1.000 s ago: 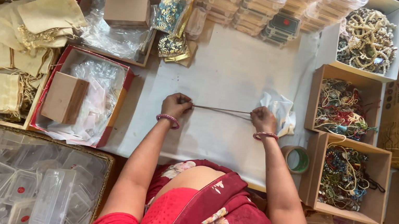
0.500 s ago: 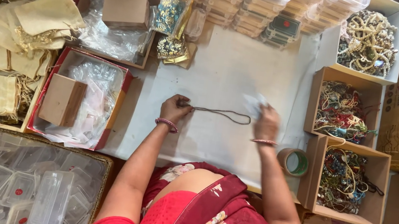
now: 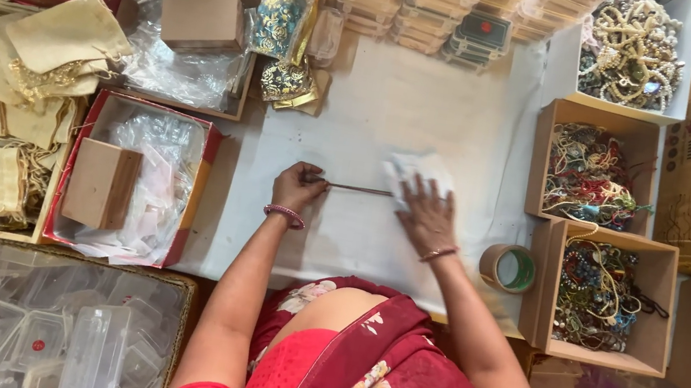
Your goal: The person cleans a gold-colored chain with a white cloth, then places it into a small plastic bag. They then place the bag into a beige fabric pouch and put the pouch into a small cardboard box. The person repeats this process with a second gold-colored chain.
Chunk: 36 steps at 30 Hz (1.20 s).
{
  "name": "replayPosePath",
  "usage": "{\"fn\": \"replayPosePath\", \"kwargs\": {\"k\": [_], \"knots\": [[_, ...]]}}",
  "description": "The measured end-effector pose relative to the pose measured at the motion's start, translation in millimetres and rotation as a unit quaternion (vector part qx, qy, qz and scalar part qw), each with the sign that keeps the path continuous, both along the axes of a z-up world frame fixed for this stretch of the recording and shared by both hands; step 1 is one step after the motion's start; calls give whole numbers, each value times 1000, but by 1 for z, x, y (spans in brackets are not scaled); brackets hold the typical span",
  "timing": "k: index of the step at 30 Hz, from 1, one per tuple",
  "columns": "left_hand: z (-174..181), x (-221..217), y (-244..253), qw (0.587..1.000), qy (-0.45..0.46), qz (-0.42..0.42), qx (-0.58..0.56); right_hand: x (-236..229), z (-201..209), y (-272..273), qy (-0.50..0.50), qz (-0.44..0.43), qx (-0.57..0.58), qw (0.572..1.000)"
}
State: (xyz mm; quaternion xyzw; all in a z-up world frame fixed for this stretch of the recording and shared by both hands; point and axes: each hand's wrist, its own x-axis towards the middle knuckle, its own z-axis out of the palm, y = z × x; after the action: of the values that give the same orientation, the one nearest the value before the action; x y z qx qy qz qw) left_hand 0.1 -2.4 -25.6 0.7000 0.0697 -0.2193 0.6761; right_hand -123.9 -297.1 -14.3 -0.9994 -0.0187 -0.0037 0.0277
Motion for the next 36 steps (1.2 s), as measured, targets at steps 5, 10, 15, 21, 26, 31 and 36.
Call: {"fn": "replayPosePath", "kwargs": {"k": [5,10,15,21,26,31,36], "knots": [[12,2,2,1000,-5,-8,8,-17,-13,-58,-62,-58,30,996],[17,1,0,1000,-3,-10,7,31,-15,5,-150,-128,135,971],[-7,4,5,999,-22,1,34,39,58,116,-97,172,112,974],[16,-1,4,1000,-6,3,13,-9,12,19,-139,67,94,984],[14,1,2,1000,6,-1,9,-32,0,-54,-140,-24,79,987],[20,-1,0,1000,6,2,21,-1,4,-15,-151,-180,144,961],[8,0,4,1000,7,7,-7,16,39,83,-138,104,98,980]]}}
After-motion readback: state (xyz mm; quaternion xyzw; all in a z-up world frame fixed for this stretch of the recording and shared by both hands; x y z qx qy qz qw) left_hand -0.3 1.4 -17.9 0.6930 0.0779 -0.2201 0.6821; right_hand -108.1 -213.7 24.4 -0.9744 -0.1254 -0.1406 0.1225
